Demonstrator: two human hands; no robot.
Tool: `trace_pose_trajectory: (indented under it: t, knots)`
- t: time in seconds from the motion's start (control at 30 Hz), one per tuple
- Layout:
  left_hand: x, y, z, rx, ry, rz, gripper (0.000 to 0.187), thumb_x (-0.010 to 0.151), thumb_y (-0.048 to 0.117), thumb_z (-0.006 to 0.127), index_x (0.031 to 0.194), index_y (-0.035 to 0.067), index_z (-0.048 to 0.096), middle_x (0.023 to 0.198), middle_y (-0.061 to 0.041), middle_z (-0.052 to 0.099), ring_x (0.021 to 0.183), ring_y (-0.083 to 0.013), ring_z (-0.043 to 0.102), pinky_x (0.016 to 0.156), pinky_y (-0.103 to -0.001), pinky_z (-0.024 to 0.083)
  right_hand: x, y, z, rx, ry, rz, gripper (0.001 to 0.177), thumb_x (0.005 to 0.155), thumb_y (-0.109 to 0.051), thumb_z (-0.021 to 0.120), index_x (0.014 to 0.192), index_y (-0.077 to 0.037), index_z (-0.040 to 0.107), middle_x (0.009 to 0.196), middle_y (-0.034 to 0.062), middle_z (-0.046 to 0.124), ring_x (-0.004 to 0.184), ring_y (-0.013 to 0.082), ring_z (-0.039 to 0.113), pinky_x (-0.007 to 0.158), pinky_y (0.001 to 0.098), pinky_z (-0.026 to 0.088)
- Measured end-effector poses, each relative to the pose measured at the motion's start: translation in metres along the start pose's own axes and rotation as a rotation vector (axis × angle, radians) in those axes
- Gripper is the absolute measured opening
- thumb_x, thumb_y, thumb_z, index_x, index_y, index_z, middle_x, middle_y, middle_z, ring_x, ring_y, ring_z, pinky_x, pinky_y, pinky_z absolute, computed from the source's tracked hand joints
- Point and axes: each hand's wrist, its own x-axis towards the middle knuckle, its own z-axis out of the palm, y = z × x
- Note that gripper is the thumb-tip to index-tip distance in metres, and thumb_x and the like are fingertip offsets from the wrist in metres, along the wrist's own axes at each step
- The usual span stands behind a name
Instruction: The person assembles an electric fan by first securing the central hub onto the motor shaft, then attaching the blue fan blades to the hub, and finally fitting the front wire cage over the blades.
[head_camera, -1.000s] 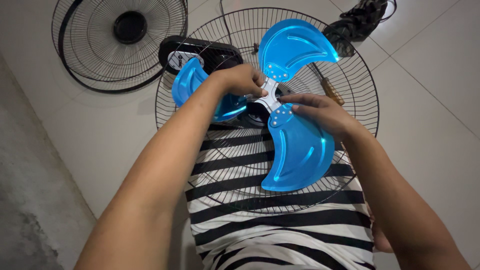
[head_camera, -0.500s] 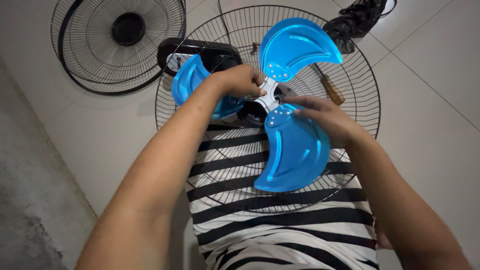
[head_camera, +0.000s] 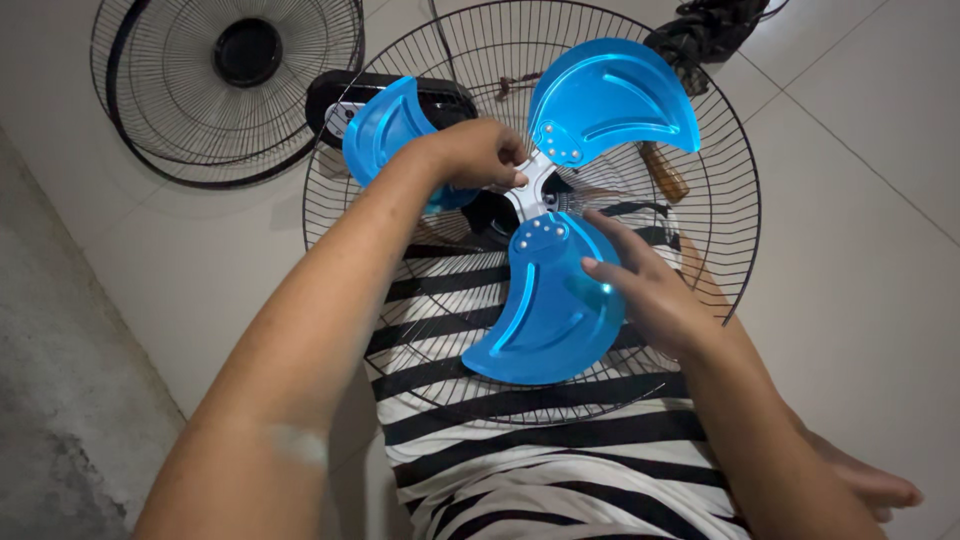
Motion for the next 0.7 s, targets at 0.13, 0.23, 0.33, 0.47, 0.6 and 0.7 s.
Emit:
trace_pose_trajectory:
  t: [0.13,0.23,0.33,0.47,0.6,0.7]
  knots:
    - [-0.003,0.006,-0.003,0.068,0.029,0.044,0.042,0.082,0.034,0.081,0.115,0.008,0.075,0.104,-0.012,0.077,0.095,-0.0244,0.074,0.085,-0.036,0.056,-0.002,-0.017,-0.002,-0.466,0.117,-0.372,0.062,0.095,-0.018,0.068,0.151,-0.009,0.043,0.148,0.0167,0.054,0.135,0.0262,0.055,0.097,0.0395,0.053]
    - [-0.007,0.014,-0.003,0.124,0.055,-0.056,0.044,0.080,0.036,0.082,0.116,0.011,0.074,0.106,-0.009,0.077,0.098,-0.0260,0.073,0.085,-0.039,0.055,0.007,-0.035,0.007,-0.661,0.177,-0.446,0.051,0.098,-0.020,0.066,0.146,-0.010,0.052,0.132,0.0141,0.068,0.121,0.0256,0.069,0.091,0.0386,0.058]
    - [-0.011,0.024,-0.007,0.183,0.026,-0.119,0.043,0.080,0.039,0.079,0.117,0.017,0.077,0.110,-0.006,0.077,0.108,-0.0270,0.072,0.098,-0.047,0.053,0.033,-0.055,0.020,-0.869,0.137,-0.322,0.052,0.099,-0.027,0.064,0.147,-0.016,0.052,0.113,0.0111,0.075,0.104,0.0291,0.072,0.085,0.0396,0.055]
    - [-0.015,0.035,-0.004,0.185,0.111,-0.166,0.065,0.075,0.038,0.085,0.132,0.016,0.063,0.118,-0.007,0.072,0.124,-0.0321,0.060,0.114,-0.070,0.022,0.074,-0.064,0.031,-0.852,0.002,-0.135,0.047,0.103,-0.038,0.060,0.146,-0.023,0.054,0.089,0.0134,0.075,0.081,0.0240,0.072,0.074,0.0342,0.053]
    - [-0.028,0.045,-0.008,0.140,0.155,-0.200,0.080,0.078,0.040,0.083,0.145,0.013,0.047,0.124,-0.009,0.069,0.131,-0.0339,0.055,0.116,-0.073,0.012,0.096,-0.050,0.030,-0.553,-0.088,-0.130,0.041,0.101,-0.036,0.060,0.138,-0.019,0.059,0.088,0.0042,0.073,0.078,0.0095,0.064,0.068,0.0292,0.052]
    - [-0.049,0.054,-0.007,0.126,0.193,-0.238,0.073,0.087,0.036,0.074,0.150,0.016,0.045,0.128,-0.008,0.073,0.133,-0.0303,0.058,0.123,-0.072,0.005,0.105,-0.037,0.027,-0.505,-0.087,-0.141,0.036,0.102,-0.034,0.059,0.133,-0.016,0.061,0.086,0.0013,0.072,0.075,0.0068,0.062,0.064,0.0270,0.049]
